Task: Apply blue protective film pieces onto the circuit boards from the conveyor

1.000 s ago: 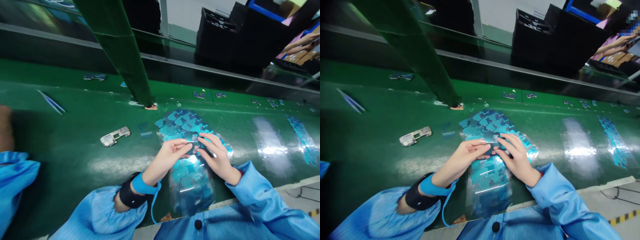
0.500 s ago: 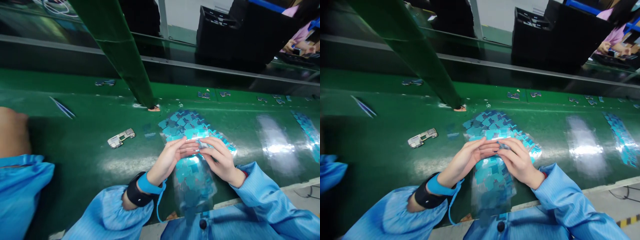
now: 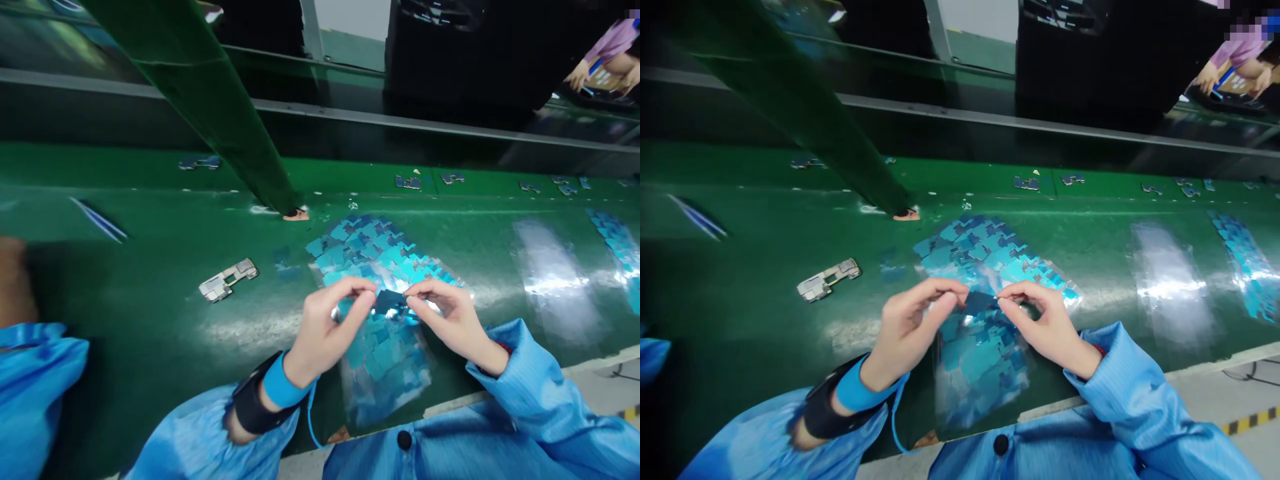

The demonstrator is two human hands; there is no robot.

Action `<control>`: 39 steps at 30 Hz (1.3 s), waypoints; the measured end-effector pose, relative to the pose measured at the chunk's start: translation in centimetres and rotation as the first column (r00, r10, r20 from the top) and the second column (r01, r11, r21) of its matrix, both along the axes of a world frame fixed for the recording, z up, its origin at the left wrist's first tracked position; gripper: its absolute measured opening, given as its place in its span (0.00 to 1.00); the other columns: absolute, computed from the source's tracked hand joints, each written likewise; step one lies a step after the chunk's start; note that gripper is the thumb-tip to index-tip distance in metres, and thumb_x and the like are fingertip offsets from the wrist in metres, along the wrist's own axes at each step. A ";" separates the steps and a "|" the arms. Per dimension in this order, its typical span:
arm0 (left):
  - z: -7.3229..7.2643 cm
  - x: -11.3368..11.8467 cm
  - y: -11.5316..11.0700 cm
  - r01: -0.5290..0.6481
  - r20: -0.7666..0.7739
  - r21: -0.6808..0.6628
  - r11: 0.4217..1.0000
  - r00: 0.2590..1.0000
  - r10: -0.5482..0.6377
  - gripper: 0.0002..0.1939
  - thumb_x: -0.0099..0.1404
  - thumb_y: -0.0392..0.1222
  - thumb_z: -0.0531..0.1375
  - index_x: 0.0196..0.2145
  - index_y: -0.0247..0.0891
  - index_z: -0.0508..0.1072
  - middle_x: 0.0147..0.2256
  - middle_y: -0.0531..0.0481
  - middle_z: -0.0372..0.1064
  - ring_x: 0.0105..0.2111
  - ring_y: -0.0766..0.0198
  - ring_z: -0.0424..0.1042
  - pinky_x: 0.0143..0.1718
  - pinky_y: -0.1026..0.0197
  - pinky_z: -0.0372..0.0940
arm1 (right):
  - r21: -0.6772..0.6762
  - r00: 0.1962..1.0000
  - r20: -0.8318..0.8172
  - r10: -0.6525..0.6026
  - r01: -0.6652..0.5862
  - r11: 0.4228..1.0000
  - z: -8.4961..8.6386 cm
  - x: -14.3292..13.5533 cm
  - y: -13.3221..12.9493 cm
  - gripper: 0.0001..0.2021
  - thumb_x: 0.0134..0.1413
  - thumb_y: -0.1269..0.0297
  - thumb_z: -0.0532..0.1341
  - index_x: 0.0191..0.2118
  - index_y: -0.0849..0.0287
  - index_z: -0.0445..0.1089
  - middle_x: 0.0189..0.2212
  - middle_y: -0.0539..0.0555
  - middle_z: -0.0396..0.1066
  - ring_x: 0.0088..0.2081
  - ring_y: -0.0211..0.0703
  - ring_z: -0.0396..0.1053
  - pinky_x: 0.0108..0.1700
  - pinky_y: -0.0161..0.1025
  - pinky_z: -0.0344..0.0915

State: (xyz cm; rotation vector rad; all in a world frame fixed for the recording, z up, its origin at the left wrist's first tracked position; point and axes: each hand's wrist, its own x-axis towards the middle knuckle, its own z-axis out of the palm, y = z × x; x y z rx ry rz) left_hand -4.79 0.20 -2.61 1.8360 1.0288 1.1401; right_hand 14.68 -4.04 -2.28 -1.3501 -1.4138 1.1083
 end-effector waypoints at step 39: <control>-2.4 -11.7 4.1 -0.635 -0.599 0.024 0.773 0.609 0.519 0.13 0.56 0.39 0.58 0.38 0.30 0.75 0.47 0.27 0.64 0.54 0.32 0.59 0.55 0.32 0.51 | 0.438 0.907 0.337 -0.253 0.087 0.895 -1.7 2.7 0.3 0.04 0.51 0.69 0.65 0.34 0.54 0.74 0.31 0.50 0.74 0.33 0.43 0.72 0.40 0.41 0.67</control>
